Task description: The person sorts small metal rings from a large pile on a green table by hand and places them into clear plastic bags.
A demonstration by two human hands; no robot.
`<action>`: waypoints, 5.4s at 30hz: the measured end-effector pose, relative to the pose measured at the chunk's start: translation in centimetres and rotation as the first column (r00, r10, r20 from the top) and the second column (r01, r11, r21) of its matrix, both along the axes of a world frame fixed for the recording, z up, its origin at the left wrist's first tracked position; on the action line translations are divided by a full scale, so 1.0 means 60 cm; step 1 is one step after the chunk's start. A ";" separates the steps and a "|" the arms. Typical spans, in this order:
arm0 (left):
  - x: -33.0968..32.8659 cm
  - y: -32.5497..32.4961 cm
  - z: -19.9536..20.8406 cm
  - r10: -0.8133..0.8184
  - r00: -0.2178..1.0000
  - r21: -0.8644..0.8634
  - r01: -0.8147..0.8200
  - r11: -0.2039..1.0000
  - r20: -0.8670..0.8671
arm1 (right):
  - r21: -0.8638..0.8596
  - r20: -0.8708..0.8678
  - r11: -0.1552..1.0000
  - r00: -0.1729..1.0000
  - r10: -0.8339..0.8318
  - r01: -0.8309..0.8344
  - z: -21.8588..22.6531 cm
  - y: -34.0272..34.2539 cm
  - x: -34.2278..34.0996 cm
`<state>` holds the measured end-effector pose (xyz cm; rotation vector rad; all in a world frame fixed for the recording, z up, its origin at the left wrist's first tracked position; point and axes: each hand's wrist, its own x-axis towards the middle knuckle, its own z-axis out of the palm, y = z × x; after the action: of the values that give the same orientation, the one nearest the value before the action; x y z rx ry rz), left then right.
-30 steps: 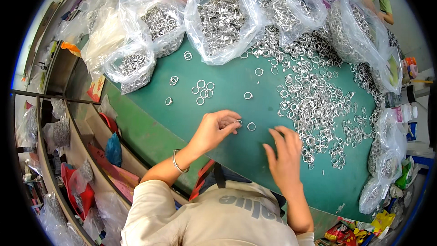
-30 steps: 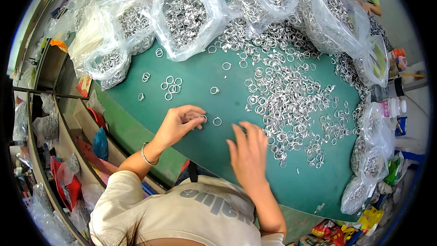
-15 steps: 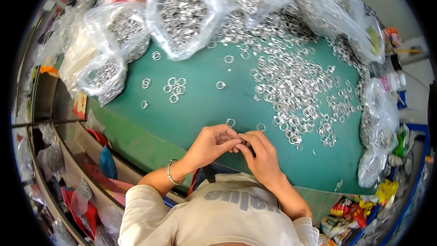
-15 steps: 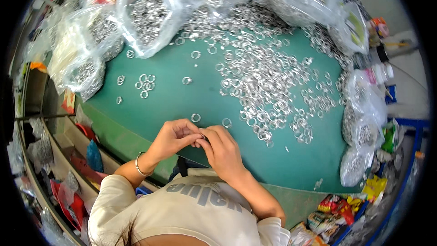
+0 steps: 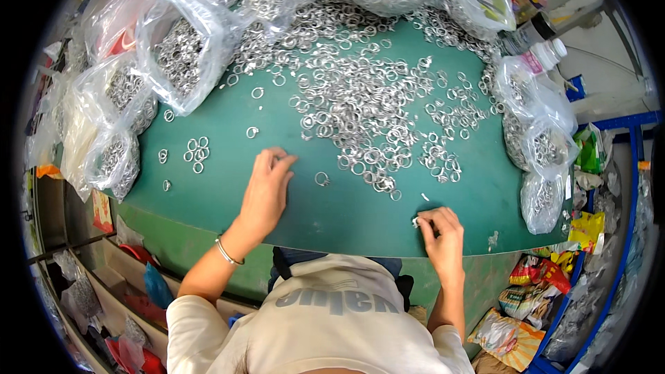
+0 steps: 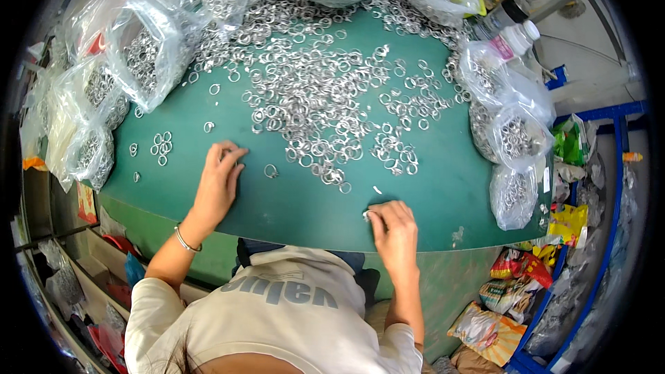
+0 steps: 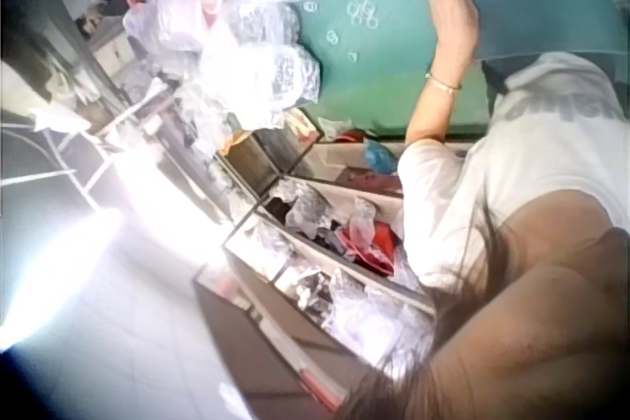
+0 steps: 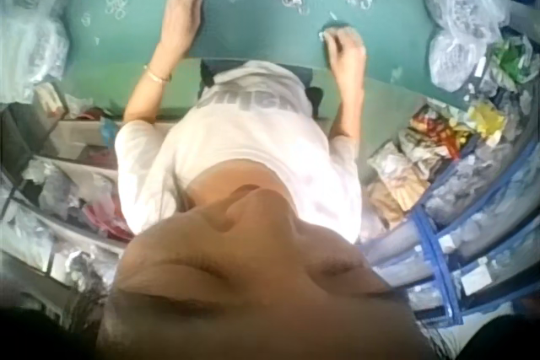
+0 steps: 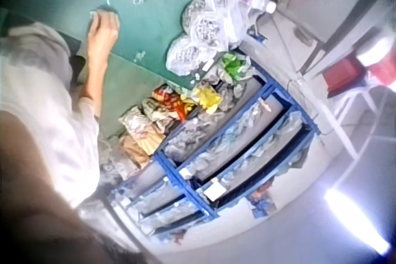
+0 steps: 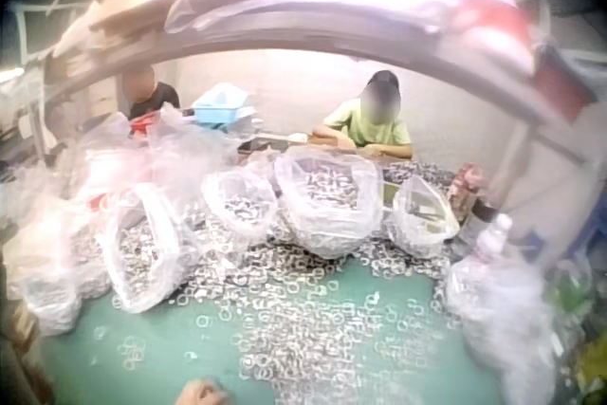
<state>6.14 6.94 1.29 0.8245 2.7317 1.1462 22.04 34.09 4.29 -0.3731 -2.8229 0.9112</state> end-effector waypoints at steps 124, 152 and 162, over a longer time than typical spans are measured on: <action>0.092 0.075 0.034 -0.452 0.892 -0.188 0.444 0.876 0.000 | 0.142 -0.180 0.988 0.981 0.077 -0.051 -0.004 0.039 -0.109; 0.083 0.068 0.005 -0.389 0.917 0.019 0.389 0.921 0.085 | 0.220 -0.148 0.973 0.983 0.109 -0.075 -0.001 0.029 -0.142; 0.087 0.098 0.040 -0.334 0.942 -0.037 0.335 0.941 0.034 | -0.020 -0.162 0.936 0.925 0.343 -0.350 -0.002 -0.016 -0.082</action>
<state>11.36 12.84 3.71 1.1994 2.4534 1.0153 17.10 33.12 4.15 0.1968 -2.7691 1.0219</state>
